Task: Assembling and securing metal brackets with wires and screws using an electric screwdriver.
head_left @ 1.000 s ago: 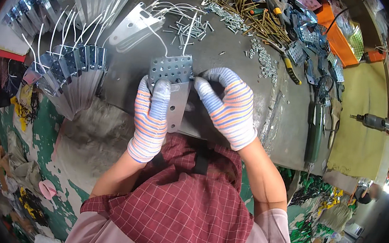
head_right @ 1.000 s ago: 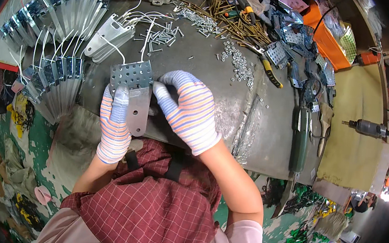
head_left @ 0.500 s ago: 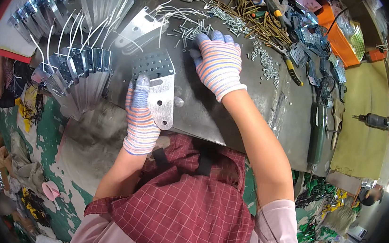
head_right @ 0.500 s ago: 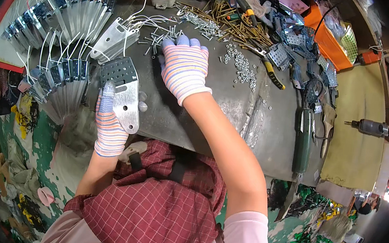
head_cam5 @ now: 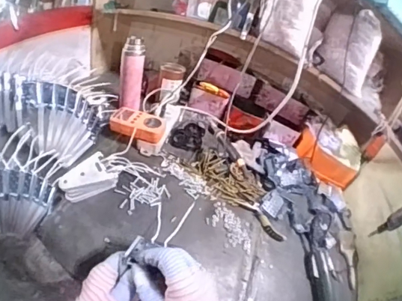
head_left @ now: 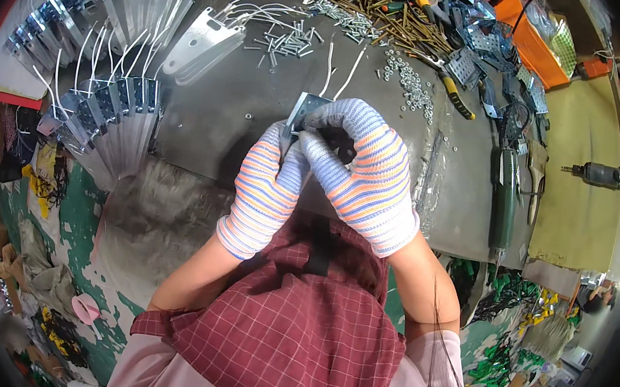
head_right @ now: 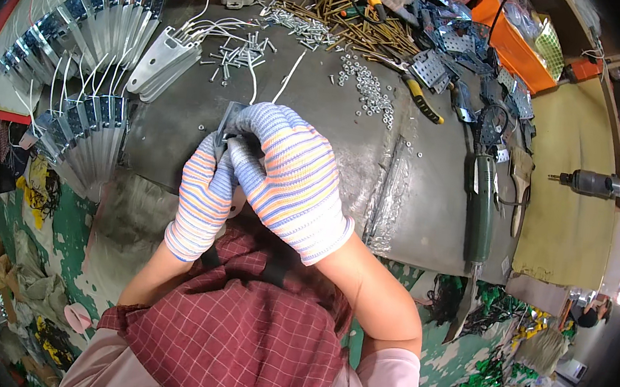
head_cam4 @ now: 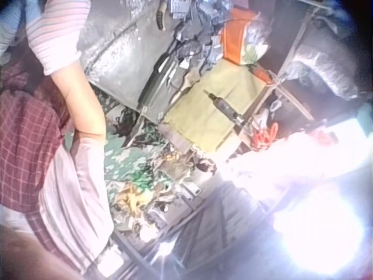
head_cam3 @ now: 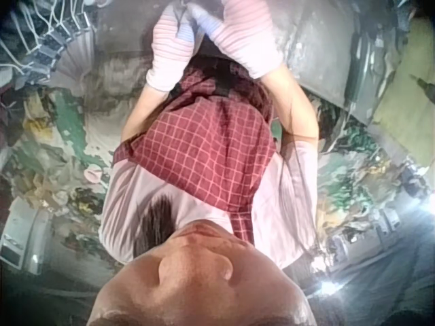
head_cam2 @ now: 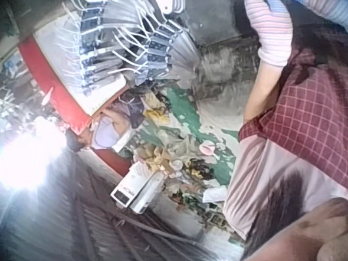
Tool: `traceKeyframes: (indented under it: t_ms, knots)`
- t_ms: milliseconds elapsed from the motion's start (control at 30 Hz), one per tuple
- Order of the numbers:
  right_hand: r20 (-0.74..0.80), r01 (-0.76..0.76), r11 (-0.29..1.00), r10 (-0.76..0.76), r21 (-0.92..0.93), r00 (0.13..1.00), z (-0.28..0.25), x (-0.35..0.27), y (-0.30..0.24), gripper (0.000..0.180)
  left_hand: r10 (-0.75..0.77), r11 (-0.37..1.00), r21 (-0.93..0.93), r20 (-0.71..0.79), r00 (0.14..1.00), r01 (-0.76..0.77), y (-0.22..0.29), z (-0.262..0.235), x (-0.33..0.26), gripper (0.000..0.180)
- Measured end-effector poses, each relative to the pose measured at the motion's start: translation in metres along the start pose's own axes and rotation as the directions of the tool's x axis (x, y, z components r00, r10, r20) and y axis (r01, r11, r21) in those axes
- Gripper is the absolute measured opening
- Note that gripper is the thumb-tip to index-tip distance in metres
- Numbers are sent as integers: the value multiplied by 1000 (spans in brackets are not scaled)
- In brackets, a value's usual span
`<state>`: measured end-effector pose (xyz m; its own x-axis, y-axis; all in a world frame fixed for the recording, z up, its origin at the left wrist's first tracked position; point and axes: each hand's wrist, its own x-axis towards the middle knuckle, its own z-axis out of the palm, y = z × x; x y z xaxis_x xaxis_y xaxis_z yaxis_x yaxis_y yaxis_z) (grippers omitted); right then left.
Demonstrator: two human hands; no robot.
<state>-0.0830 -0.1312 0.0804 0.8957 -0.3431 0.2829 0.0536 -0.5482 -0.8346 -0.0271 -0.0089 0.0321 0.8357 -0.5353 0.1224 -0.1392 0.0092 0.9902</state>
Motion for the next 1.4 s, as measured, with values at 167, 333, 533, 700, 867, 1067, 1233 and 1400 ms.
traceKeyframes:
  t_ms: [167, 333, 533, 700, 867, 1067, 1233, 1400]
  knots:
    - [-87, 52, 998, -56, -40, 995, -8, -7, 5, 21, 90, 949, 305, -14, 996, -82, -9, 16, -4, 19]
    - [-5, 11, 979, -12, -205, 1000, -27, -7, 12, 42, -40, 973, 230, 110, 993, 13, -34, 3, -11, 27]
    - [-67, 9, 903, -41, -429, 997, -47, -63, 16, 64, -275, 635, -606, 403, 873, 480, 19, 53, 2, 42]
    - [-213, -63, 932, -15, -357, 977, -52, -96, 39, 62, -227, 890, -263, 455, 861, 373, 26, 92, -18, 40]
    - [-510, -72, 974, -48, -213, 859, -75, -134, 80, 54, 22, 996, 54, 643, 766, -74, 13, 132, -16, 49]
    - [-794, -263, 965, 143, -21, 591, -74, -144, 92, 63, -53, 994, -48, 607, 793, 103, -10, 170, -10, 30]
    - [-817, -269, 963, 129, -32, 562, -75, -139, 93, 62, 241, 954, 12, 557, 795, -298, 1, 169, -7, 20]
    - [-840, -220, 975, 130, 12, 527, -73, -145, 98, 64, 145, 989, -61, 527, 837, -133, -3, 153, -20, 19]
